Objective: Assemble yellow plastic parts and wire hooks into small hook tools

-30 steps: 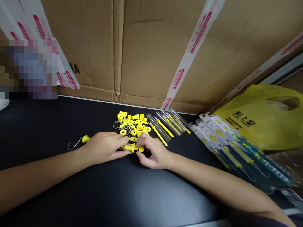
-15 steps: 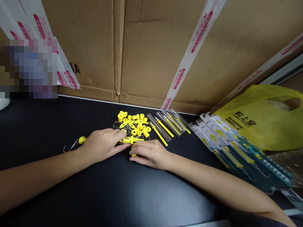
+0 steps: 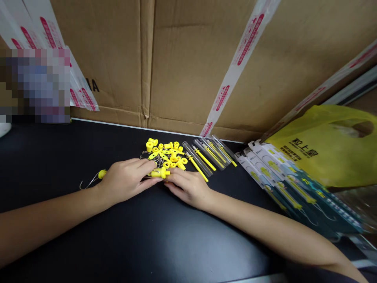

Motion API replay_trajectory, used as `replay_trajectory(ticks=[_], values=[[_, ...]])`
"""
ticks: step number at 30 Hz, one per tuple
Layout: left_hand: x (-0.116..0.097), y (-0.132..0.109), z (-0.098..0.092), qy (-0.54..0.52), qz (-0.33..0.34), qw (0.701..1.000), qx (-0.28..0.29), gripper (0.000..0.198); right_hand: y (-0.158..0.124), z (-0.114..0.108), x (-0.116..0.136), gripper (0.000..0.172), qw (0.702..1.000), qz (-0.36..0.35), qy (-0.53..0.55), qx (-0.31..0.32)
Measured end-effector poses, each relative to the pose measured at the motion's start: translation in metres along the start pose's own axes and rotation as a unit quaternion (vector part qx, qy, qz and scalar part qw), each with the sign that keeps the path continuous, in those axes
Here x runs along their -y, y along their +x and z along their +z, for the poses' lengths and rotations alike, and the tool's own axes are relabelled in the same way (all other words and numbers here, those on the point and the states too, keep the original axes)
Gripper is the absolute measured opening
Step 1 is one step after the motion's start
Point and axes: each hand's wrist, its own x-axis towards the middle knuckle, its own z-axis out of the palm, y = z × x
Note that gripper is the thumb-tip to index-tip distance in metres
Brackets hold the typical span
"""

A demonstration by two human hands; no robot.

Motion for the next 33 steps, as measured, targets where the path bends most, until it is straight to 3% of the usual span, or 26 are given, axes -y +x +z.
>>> replay_trajectory(ticks=[8,12,16,19,26,33], values=[[-0.0017,0.0018,-0.0013,-0.021,0.037,0.999,0.018,0.025,0.0016,0.0027,-0.0003,0.025,0.994,0.093,-0.018,0.047],[-0.0023,0.0028,0.0004,-0.011,0.044,0.999,0.029,0.026,0.0038,0.0004,0.0013,0.022,0.994,0.107,-0.004,0.016],[-0.0027,0.0026,0.0008,-0.006,0.036,0.998,0.048,0.026,0.005,-0.0043,0.0027,0.019,0.993,0.081,0.075,-0.034],[-0.0027,0.0025,0.0,-0.019,0.04,0.997,0.07,0.025,0.0038,-0.0062,0.0026,0.017,0.992,0.052,0.108,-0.033],[-0.0016,0.0017,0.0013,-0.036,0.064,0.994,0.086,0.024,0.0042,-0.0058,0.0037,0.018,0.995,0.057,0.077,0.006],[-0.0011,0.001,0.0013,-0.041,0.073,0.992,0.095,0.025,0.0058,-0.0054,0.0036,0.026,0.998,0.026,0.057,0.003]])
